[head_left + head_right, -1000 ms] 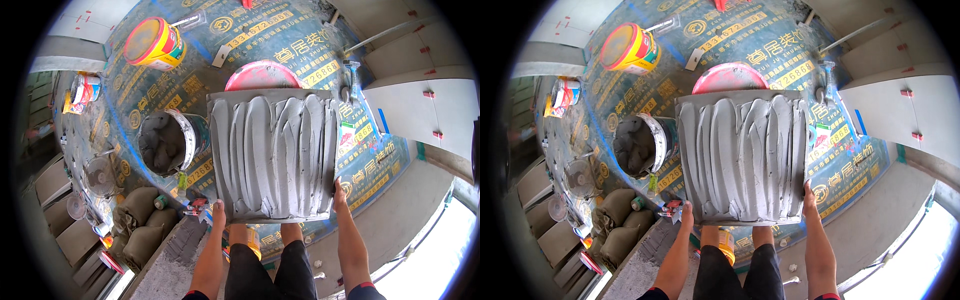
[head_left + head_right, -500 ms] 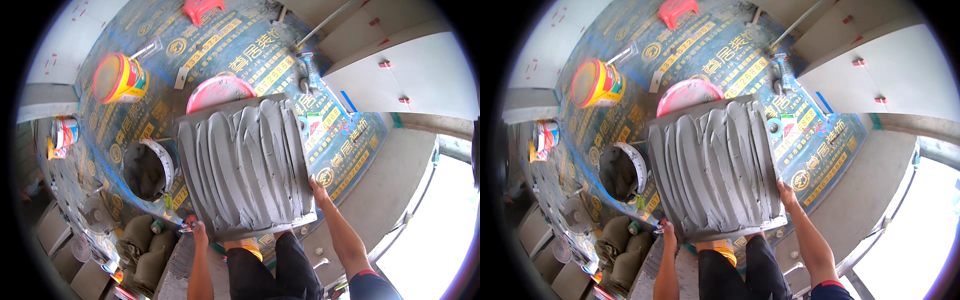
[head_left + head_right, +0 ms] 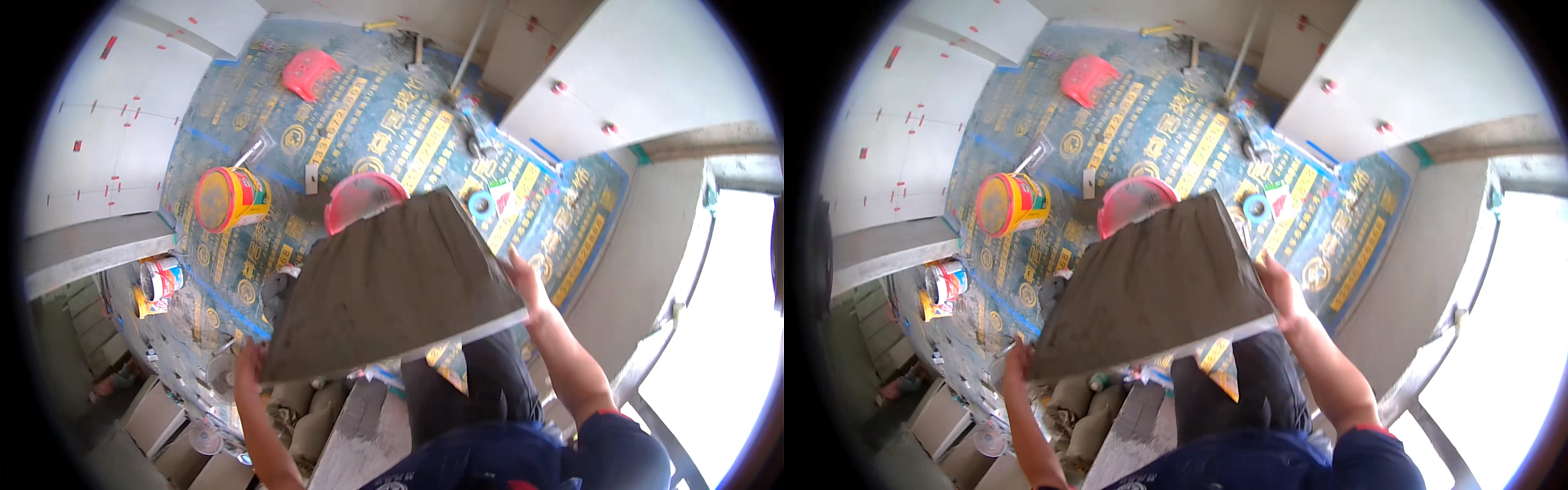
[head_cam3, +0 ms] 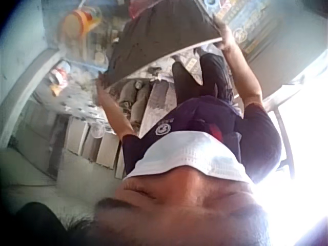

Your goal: The person applies mortar to the back of a large tile using a trowel, then lifts the tile and presses it into a corner of the wall.

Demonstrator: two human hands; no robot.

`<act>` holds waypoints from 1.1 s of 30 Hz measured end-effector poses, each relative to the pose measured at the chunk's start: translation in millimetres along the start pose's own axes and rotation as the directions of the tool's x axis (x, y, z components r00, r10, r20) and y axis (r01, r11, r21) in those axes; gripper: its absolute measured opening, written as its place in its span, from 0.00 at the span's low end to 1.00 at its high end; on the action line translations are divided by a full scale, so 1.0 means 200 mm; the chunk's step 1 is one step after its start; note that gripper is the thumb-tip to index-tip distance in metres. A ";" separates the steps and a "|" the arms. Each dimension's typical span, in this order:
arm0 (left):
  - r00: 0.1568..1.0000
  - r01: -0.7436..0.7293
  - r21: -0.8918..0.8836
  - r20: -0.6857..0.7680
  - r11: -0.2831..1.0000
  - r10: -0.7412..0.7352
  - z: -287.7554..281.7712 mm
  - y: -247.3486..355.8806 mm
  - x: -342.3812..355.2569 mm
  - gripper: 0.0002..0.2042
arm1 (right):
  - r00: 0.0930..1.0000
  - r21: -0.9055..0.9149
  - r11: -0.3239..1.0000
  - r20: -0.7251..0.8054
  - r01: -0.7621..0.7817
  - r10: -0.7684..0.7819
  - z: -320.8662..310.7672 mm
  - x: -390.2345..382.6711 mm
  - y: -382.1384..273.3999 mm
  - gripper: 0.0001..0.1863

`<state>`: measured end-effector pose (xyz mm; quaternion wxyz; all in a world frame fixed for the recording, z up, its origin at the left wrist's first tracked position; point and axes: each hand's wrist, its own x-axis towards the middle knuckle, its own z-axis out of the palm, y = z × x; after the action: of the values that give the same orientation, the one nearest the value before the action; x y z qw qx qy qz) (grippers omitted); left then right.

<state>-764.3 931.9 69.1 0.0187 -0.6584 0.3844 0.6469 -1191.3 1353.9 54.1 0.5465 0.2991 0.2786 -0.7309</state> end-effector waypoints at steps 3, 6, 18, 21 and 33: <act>0.965 0.025 -0.274 0.257 0.961 0.048 0.22 0.25 0.14 0.24 | 0.949 -0.240 0.930 -0.081 0.278 -0.304 0.09 0.18 -0.02 0.23; 0.943 0.110 -0.564 0.318 0.818 0.092 0.28 0.34 0.35 0.17 | 0.960 0.158 0.950 -0.120 0.269 -0.252 0.22 0.30 -0.09 0.18; 0.764 -0.541 0.841 0.487 0.010 0.424 0.46 0.28 0.61 0.22 | 0.980 0.418 0.891 -0.157 0.176 -0.120 0.23 0.50 -0.06 0.25; 0.821 -0.533 0.810 0.426 0.244 0.380 0.58 0.28 0.64 0.22 | 0.990 0.441 0.886 -0.040 0.140 -0.136 0.18 0.53 -0.03 0.26; 0.915 -0.370 0.555 0.355 0.745 0.190 0.96 0.43 0.65 0.21 | 0.672 -0.927 -0.069 0.317 0.368 -0.670 -0.09 0.39 -0.02 0.30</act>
<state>-987.8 908.1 -33.2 0.1856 -0.4539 0.6612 0.5678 -1210.1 1319.3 -15.2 0.2362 -0.1573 0.8228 -0.4924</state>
